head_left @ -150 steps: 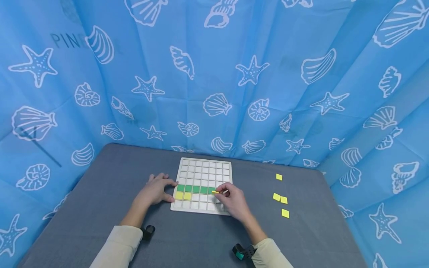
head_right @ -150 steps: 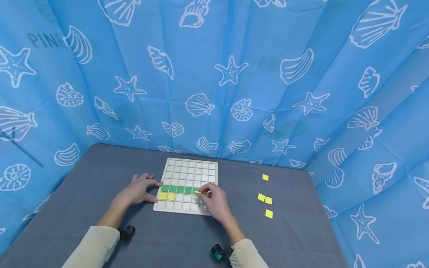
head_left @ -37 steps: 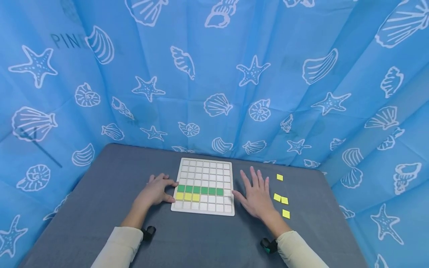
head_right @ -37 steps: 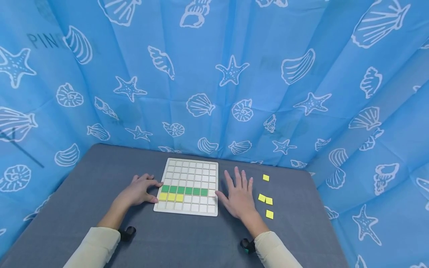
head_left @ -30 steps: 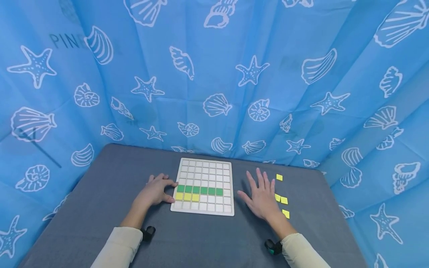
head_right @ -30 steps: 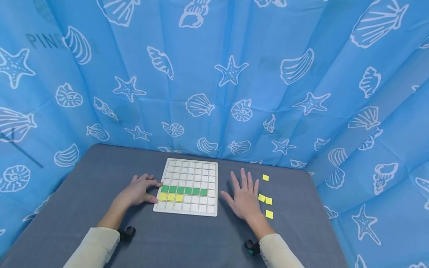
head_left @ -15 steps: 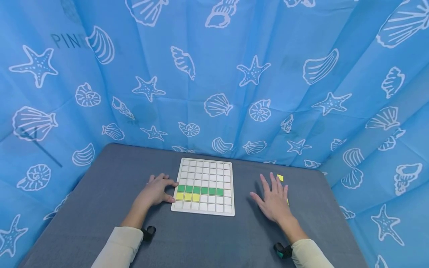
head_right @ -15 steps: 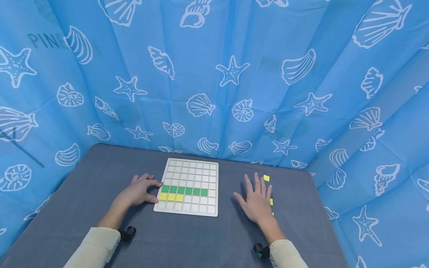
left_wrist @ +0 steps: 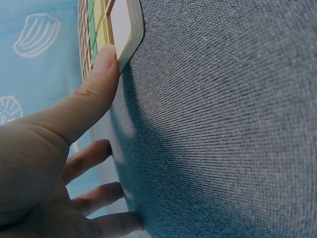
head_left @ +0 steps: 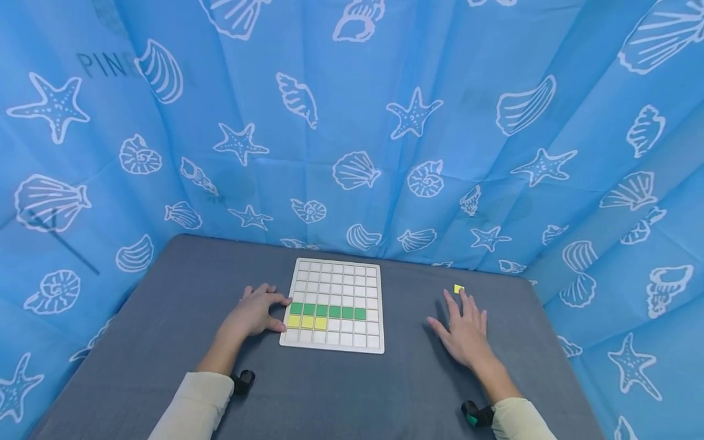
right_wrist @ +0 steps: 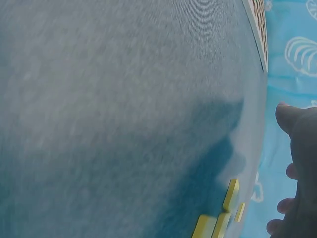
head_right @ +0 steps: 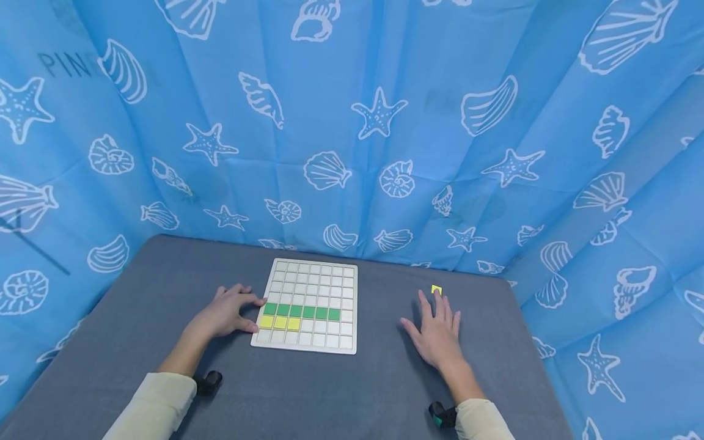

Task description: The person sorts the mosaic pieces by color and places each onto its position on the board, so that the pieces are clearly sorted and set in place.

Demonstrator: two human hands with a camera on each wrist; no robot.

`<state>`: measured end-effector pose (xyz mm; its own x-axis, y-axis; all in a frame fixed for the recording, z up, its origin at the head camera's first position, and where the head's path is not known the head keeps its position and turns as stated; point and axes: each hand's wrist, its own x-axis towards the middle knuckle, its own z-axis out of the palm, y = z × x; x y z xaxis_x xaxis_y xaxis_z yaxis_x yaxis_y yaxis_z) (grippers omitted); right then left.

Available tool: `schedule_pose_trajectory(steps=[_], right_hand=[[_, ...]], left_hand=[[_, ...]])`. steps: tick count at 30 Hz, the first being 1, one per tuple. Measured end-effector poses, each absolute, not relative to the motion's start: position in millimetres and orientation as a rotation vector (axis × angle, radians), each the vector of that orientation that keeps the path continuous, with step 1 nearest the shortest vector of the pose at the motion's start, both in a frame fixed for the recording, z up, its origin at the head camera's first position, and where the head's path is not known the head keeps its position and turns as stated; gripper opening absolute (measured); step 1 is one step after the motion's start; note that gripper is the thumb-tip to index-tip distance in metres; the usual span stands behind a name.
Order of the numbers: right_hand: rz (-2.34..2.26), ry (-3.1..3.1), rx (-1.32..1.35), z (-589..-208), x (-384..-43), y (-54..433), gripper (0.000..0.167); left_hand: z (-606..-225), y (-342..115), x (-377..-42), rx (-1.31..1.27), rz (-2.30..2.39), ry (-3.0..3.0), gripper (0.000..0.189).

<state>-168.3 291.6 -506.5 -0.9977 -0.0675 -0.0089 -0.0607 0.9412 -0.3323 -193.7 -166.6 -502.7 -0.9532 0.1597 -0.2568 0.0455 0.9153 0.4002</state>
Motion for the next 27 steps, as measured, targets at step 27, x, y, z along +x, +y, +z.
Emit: schedule_pose_trajectory(steps=[27], right_hand=[[-0.663, 2.990, 0.001, -519, -164, 329, 0.065]], left_hand=[[-503, -166, -194, 0.122, 0.601, 2.792, 0.066]])
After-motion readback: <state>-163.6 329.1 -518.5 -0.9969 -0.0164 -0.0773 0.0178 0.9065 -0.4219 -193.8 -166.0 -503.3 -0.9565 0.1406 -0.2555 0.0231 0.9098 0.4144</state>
